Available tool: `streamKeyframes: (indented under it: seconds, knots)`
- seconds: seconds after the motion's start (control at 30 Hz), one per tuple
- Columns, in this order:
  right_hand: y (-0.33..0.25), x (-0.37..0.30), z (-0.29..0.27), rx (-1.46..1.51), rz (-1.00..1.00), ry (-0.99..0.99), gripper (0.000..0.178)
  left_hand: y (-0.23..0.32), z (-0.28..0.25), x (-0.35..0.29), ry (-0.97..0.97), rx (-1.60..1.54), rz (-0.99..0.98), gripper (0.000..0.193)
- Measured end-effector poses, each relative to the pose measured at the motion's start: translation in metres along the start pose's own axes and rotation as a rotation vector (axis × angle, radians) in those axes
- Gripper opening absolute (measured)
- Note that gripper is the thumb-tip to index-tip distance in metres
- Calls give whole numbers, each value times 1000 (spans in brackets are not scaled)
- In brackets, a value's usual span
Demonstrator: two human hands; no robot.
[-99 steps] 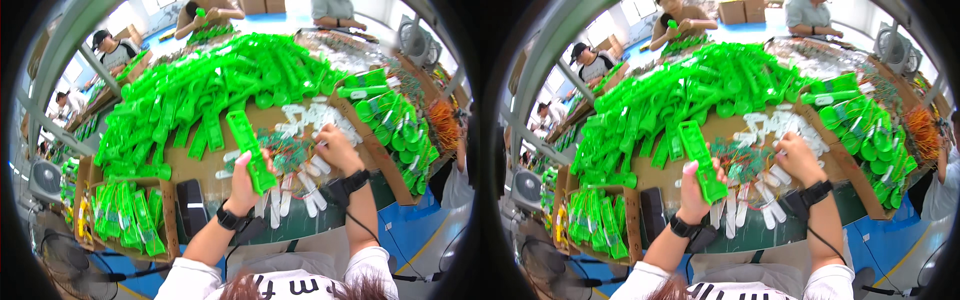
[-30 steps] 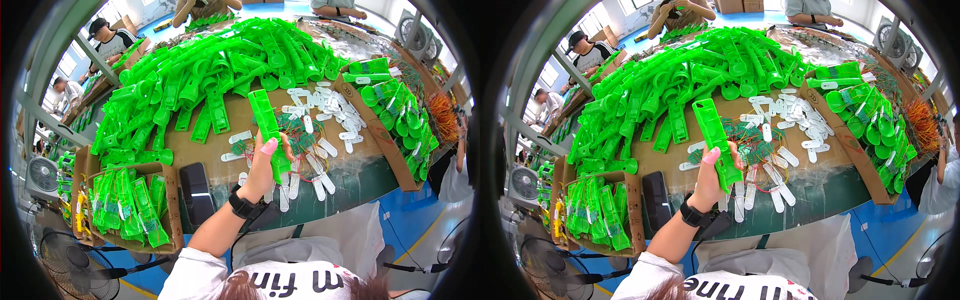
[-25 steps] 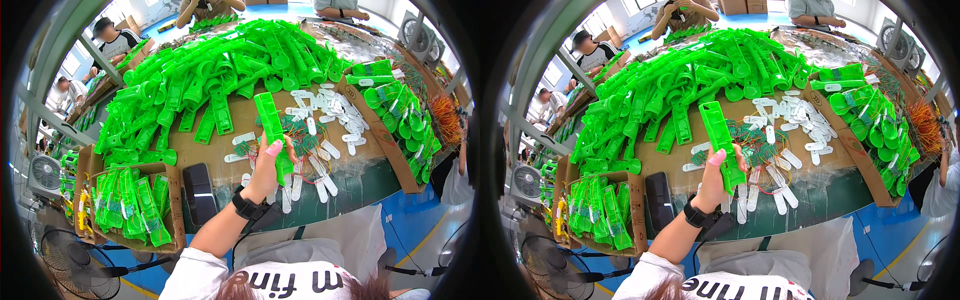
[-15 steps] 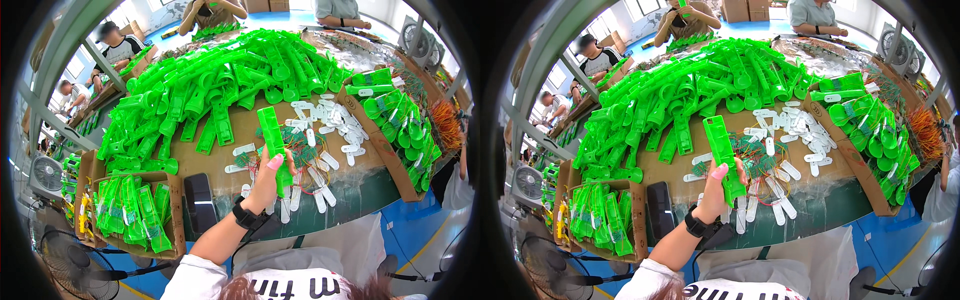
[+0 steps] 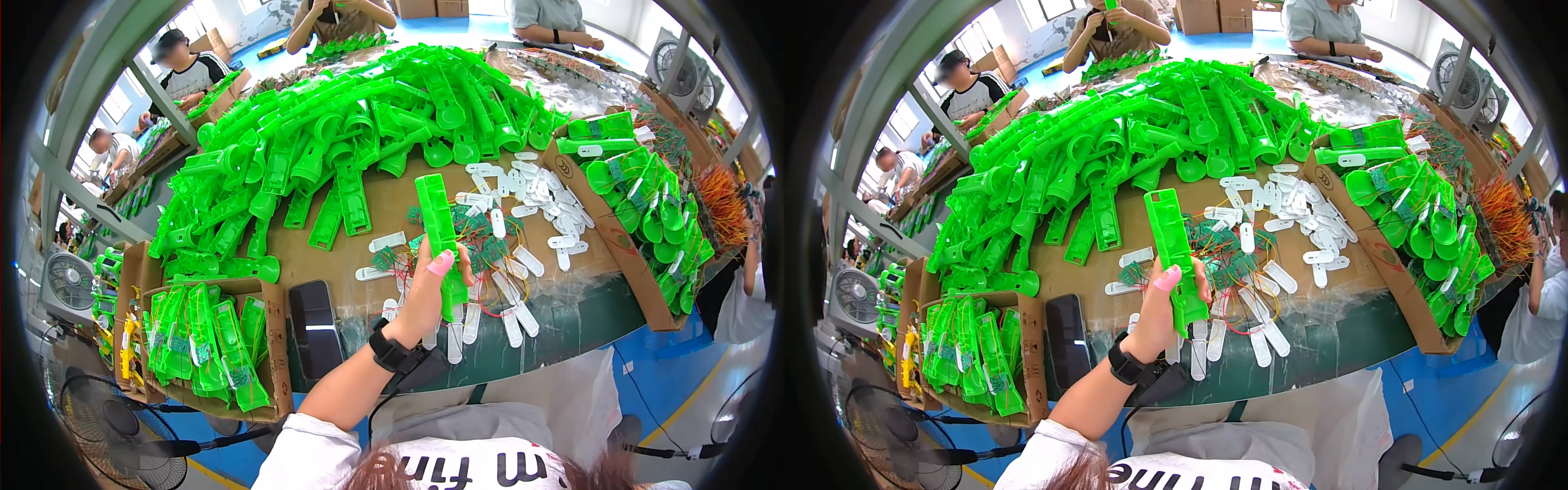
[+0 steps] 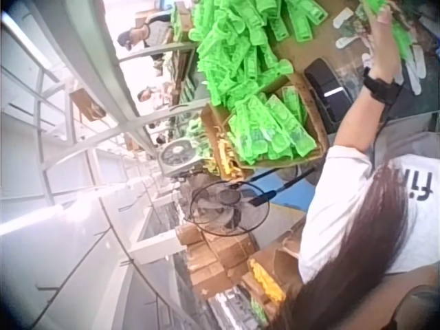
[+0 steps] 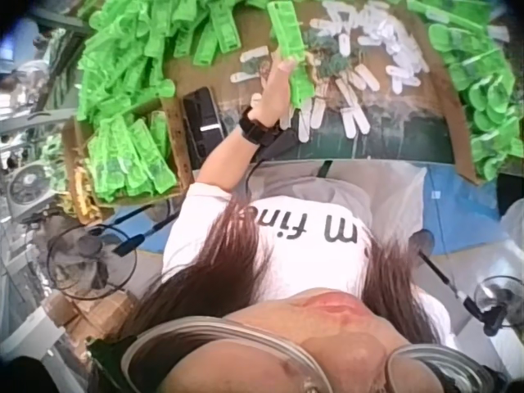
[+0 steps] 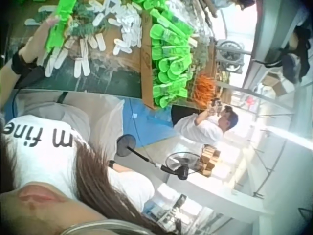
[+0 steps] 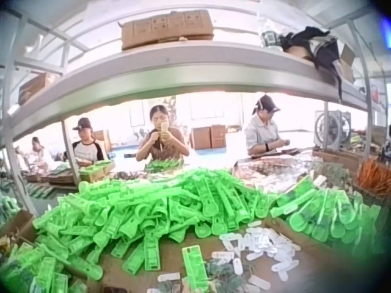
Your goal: Assembling circuit boards and plastic components into green light housings.
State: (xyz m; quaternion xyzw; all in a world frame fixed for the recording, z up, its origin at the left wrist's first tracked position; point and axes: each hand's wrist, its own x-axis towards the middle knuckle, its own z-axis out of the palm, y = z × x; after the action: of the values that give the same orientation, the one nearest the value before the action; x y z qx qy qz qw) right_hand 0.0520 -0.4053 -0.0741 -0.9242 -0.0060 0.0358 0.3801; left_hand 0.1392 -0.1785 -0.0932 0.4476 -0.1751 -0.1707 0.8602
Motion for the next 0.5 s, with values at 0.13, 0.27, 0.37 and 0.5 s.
streamKeyframes:
  seconds: [0.13, 0.27, 0.37, 0.5]
  knots:
    - [-1, -9, 0, 18, 0, -36, 26, 2, 2, -1, 12, -4, -8, 32]
    - [-1, -30, -1, 59, 8, -126, 26, 0, 0, -2, -5, -9, -17, 31]
    - [2, -59, -4, 93, 42, -244, 26, 1, 4, 0, -2, -18, -15, 31]
    - [24, -91, 2, 138, 59, -561, 26, 0, -4, -8, 24, 24, 6, 32]
